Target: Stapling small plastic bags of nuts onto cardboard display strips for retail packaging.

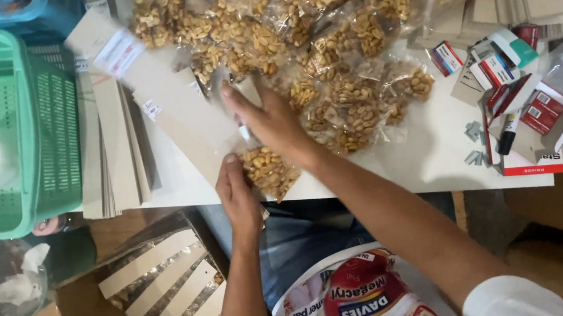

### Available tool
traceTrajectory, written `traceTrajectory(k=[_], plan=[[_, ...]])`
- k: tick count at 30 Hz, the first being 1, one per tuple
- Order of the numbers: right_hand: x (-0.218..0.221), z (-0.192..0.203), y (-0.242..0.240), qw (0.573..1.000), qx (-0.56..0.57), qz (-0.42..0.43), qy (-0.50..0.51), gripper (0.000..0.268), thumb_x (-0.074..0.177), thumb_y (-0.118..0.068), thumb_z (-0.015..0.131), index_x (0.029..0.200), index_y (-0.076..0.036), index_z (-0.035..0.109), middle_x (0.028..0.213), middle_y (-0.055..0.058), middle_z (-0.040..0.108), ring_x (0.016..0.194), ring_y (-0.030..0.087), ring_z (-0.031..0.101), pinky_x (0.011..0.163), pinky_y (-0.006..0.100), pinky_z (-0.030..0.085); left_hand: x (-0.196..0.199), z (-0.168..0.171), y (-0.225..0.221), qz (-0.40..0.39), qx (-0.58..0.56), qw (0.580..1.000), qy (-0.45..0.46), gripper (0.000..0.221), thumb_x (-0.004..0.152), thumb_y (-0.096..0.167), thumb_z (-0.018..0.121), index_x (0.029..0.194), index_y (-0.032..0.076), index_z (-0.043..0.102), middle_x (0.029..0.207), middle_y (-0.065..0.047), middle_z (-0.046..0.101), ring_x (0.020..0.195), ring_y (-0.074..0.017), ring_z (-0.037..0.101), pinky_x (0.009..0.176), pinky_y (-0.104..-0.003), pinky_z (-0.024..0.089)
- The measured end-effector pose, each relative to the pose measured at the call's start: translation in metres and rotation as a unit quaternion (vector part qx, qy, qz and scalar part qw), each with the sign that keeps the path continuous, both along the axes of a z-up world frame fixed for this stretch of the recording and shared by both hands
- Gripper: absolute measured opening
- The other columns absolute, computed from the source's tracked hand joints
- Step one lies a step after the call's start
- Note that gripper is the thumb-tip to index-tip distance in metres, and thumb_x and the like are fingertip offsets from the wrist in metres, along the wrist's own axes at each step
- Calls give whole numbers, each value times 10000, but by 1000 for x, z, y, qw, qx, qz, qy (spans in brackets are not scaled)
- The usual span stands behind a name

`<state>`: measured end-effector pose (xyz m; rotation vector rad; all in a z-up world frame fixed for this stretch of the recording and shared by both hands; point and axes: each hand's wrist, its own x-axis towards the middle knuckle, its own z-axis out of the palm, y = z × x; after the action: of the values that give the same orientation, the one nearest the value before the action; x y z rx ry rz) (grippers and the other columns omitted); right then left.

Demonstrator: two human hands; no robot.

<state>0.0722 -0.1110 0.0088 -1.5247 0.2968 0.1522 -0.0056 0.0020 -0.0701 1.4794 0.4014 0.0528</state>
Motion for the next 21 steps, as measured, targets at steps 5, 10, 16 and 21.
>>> traceTrajectory(k=[5, 10, 16, 21], plan=[[10, -31, 20, 1000, 20, -11, 16, 596, 892, -694, 612, 911, -115, 752, 735, 99, 735, 707, 202, 732, 643, 313, 568, -8, -4, 2, -6, 117, 992, -41, 335, 1136, 260, 392, 900, 104, 570, 778, -3, 510, 805, -130, 493, 788, -313, 438], [12, -46, 24, 999, 18, -9, 26, 647, 882, -725, 609, 933, -99, 765, 825, 130, 728, 817, 248, 712, 770, 399, 553, -15, -27, -3, -13, 183, 981, -62, 292, 1139, 273, 356, 988, 115, 550, 741, -63, 517, 765, -166, 507, 778, -381, 454], [24, -53, 0, 998, 37, 30, -37, 571, 968, -674, 553, 742, -163, 670, 672, -7, 597, 651, 142, 557, 664, 293, 443, -8, -18, -6, -54, 243, 964, -98, 302, 1113, 228, 369, 1075, 105, 641, 659, -163, 642, 685, -278, 698, 631, -399, 498], [54, -51, -80, 886, -363, 137, -255, 243, 845, -296, 807, 930, -90, 710, 807, 63, 630, 766, 244, 596, 687, 393, 487, 15, -27, 20, 18, 17, 999, 35, 170, 1079, 249, 484, 1047, 131, 602, 1005, -17, 587, 1007, -162, 519, 991, -356, 426]])
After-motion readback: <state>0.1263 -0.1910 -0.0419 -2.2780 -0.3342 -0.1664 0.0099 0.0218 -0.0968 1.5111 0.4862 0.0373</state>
